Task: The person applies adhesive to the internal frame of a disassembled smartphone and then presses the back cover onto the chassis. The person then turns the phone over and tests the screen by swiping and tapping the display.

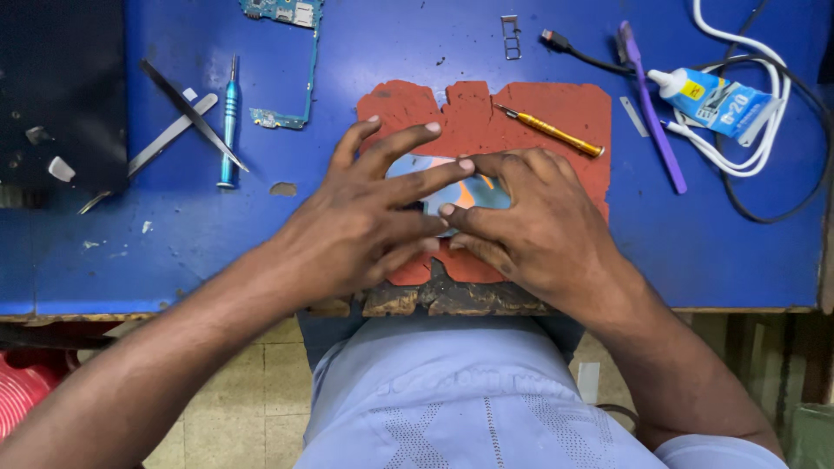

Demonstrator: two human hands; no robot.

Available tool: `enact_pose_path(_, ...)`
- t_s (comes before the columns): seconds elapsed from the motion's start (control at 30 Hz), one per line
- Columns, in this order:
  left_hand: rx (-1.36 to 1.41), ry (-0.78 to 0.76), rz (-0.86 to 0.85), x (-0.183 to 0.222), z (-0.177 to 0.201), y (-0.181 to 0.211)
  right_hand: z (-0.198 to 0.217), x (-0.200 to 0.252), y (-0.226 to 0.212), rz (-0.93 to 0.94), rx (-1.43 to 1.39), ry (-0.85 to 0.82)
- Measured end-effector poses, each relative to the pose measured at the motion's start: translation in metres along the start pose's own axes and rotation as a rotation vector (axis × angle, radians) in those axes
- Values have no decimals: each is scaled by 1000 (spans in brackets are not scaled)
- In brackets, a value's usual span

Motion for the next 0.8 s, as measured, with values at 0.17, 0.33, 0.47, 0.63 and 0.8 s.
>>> enact_pose_path(0.17, 70, -66, 251, -6, -6, -21, -1, 1, 2, -66, -10, 22)
enact_pose_path(0.33, 68, -77, 297, -7, -3, -23, -6, -1, 7, -151, -44, 19)
enact_pose_path(0.47, 45, -63, 290, -7, -2, -21, -6, -4, 10, -199, -71, 4)
enact_pose_path(0.63, 51, -85, 313, -8, -4, -23, -5, -6, 15, -256, -104, -31)
enact_pose_path(0.8, 50, -101, 337, -7, -6, -25, 4, -3, 18, -238, -121, -6)
Point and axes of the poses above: each hand's wrist, its own x-axis away from the middle knuckle, its own z-axis out of the back of the hand, y = z × x, the point moved 9 cm from there along -x, towards the middle knuckle, and after that the axes turned 8 degrees about -z, right-handed, at the moved point
